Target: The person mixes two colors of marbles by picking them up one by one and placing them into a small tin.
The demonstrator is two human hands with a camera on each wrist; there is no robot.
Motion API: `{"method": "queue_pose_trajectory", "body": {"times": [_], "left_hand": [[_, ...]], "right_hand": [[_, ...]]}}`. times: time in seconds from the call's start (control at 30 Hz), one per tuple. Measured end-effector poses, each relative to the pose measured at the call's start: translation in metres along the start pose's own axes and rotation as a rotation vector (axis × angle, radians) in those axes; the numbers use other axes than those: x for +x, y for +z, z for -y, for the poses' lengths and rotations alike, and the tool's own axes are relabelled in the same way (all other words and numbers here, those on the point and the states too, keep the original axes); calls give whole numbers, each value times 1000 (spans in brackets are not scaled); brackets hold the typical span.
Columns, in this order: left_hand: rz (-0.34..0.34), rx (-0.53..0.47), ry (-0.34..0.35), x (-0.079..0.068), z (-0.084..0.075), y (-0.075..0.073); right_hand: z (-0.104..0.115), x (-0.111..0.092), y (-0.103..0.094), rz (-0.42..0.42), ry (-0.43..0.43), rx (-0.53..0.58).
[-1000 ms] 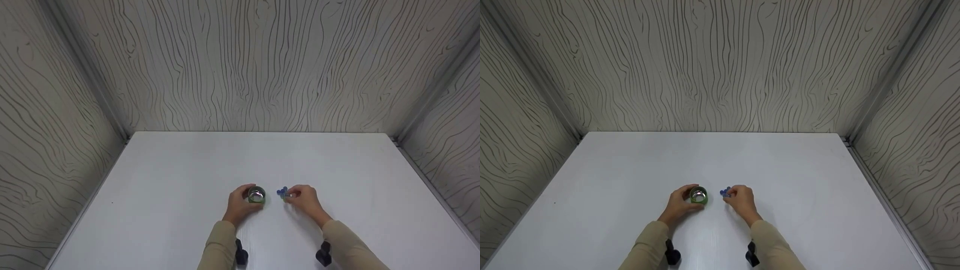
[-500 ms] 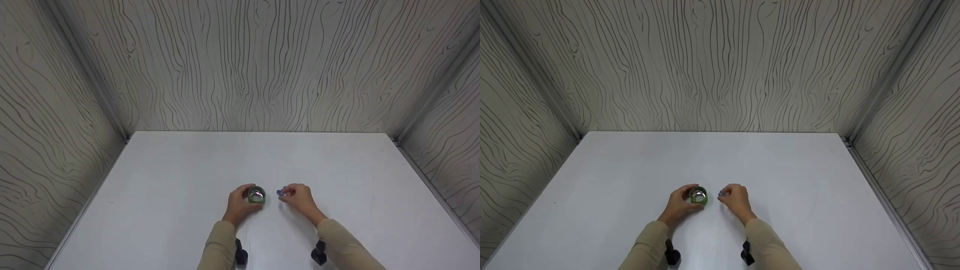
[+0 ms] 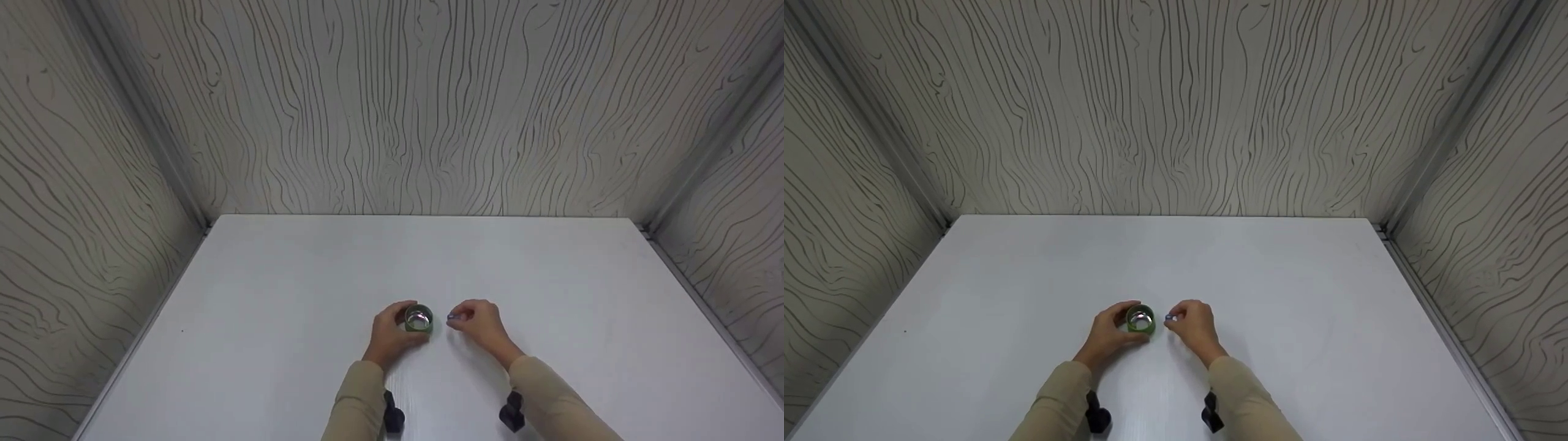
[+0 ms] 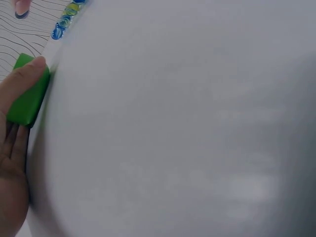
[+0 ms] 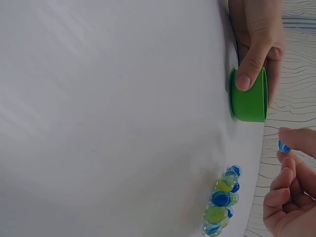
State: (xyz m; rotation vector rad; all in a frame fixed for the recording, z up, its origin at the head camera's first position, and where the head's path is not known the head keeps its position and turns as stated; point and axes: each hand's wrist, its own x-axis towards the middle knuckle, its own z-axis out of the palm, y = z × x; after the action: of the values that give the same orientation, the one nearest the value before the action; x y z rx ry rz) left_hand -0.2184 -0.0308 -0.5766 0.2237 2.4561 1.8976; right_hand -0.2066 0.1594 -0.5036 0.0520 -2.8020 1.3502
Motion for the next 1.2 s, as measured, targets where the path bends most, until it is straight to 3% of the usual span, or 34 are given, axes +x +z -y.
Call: {"method": "queue_pose_trajectory", "body": {"times": [0.23, 1.0, 1.2], "left_hand": [[-3, 15, -9, -2, -3, 0], [-25, 81, 58, 0, -2, 1], [-21, 86, 62, 2, 0, 0]], "right_hand": [[4, 1, 4, -4, -7, 1], [12, 3, 18, 6, -73, -22], [16, 2, 19, 20, -37, -43]]}}
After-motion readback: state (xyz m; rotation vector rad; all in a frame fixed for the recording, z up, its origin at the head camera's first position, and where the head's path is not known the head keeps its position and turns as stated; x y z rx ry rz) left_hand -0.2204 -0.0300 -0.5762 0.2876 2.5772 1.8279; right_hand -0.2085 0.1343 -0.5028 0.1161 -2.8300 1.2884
